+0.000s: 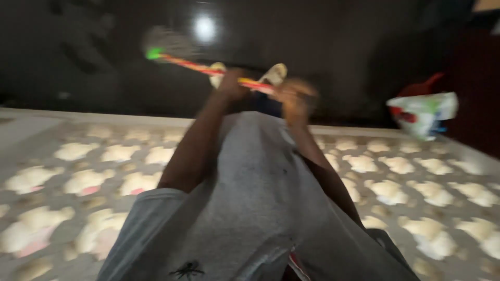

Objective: Mopping a dark indoor floor with a manual mop.

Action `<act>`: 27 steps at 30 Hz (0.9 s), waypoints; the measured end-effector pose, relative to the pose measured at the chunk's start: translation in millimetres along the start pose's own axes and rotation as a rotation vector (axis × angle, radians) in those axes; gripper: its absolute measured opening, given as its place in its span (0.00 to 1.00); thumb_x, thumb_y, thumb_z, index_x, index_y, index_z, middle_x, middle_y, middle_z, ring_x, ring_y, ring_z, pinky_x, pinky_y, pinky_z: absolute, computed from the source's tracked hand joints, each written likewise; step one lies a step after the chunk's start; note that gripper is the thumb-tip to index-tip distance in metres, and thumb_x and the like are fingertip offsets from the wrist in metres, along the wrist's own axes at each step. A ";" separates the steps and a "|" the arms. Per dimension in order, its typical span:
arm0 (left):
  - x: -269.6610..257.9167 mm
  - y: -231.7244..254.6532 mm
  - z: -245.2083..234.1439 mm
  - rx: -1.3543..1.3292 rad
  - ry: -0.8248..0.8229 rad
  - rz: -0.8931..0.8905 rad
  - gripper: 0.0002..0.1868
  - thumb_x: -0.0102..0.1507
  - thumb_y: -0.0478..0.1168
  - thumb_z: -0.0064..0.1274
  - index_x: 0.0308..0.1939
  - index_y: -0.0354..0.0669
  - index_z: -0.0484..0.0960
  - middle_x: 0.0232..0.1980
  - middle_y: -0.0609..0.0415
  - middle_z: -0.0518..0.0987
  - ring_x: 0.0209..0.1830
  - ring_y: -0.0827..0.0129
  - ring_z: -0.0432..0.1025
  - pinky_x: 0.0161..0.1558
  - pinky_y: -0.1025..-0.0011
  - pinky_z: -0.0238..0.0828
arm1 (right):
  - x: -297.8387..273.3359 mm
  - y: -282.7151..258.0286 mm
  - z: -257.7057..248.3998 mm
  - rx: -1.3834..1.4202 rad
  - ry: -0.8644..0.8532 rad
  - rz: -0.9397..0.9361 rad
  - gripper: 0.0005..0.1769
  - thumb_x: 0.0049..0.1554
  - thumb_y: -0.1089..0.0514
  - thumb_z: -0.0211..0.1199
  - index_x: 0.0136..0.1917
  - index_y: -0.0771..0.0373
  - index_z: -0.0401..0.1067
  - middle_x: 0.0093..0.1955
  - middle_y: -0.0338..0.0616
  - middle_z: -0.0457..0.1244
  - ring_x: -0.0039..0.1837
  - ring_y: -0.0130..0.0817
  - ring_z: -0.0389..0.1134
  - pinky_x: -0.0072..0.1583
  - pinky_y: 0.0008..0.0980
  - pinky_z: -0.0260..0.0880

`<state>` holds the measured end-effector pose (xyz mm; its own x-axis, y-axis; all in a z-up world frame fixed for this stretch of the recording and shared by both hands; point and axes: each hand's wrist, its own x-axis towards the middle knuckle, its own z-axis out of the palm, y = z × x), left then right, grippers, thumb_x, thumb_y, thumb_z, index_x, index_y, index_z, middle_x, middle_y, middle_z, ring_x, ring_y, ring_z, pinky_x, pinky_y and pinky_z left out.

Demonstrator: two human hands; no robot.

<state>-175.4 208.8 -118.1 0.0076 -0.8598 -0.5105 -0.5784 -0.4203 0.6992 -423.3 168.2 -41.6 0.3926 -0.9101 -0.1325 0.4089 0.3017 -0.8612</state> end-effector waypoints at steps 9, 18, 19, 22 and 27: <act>-49.9 -18.8 -58.8 0.203 0.267 -0.002 0.26 0.56 0.35 0.62 0.60 0.48 0.83 0.50 0.44 0.82 0.53 0.48 0.75 0.59 0.51 0.66 | 69.5 -92.4 122.3 -0.229 -0.750 -0.133 0.08 0.62 0.65 0.67 0.43 0.69 0.71 0.47 0.49 0.69 0.54 0.37 0.71 0.56 0.42 0.74; 14.4 120.8 -82.4 -0.283 0.448 0.600 0.22 0.62 0.27 0.59 0.60 0.41 0.79 0.61 0.48 0.81 0.60 0.54 0.76 0.62 0.61 0.75 | 131.4 -232.1 138.7 -0.633 -0.870 -0.410 0.24 0.58 0.67 0.67 0.27 0.62 0.57 0.30 0.46 0.60 0.35 0.38 0.65 0.47 0.39 0.66; 25.2 145.0 -81.7 -0.373 0.457 0.671 0.25 0.62 0.27 0.61 0.64 0.39 0.79 0.59 0.46 0.79 0.60 0.54 0.76 0.64 0.60 0.76 | 136.2 -246.4 134.1 -0.664 -0.830 -0.492 0.23 0.59 0.66 0.65 0.27 0.61 0.58 0.31 0.46 0.62 0.37 0.38 0.67 0.48 0.40 0.69; 55.5 207.4 -89.3 -0.464 0.321 0.774 0.26 0.60 0.28 0.62 0.63 0.38 0.79 0.56 0.47 0.80 0.58 0.54 0.76 0.61 0.60 0.75 | 132.6 -283.7 134.5 -0.656 -0.577 -0.687 0.24 0.73 0.54 0.63 0.39 0.71 0.66 0.40 0.47 0.65 0.47 0.41 0.71 0.57 0.39 0.75; 122.9 232.0 -75.9 -0.334 0.176 0.955 0.22 0.56 0.25 0.57 0.54 0.39 0.78 0.54 0.46 0.80 0.55 0.52 0.75 0.55 0.56 0.72 | 125.4 -280.0 128.8 -0.705 -0.157 -0.533 0.28 0.65 0.44 0.60 0.31 0.64 0.64 0.31 0.44 0.61 0.34 0.35 0.67 0.44 0.32 0.75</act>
<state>-246.8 -16.3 19.4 -0.2016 -0.8968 0.3938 -0.1500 0.4256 0.8924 -382.5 6.1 246.1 0.4246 -0.8148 0.3948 -0.0116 -0.4410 -0.8974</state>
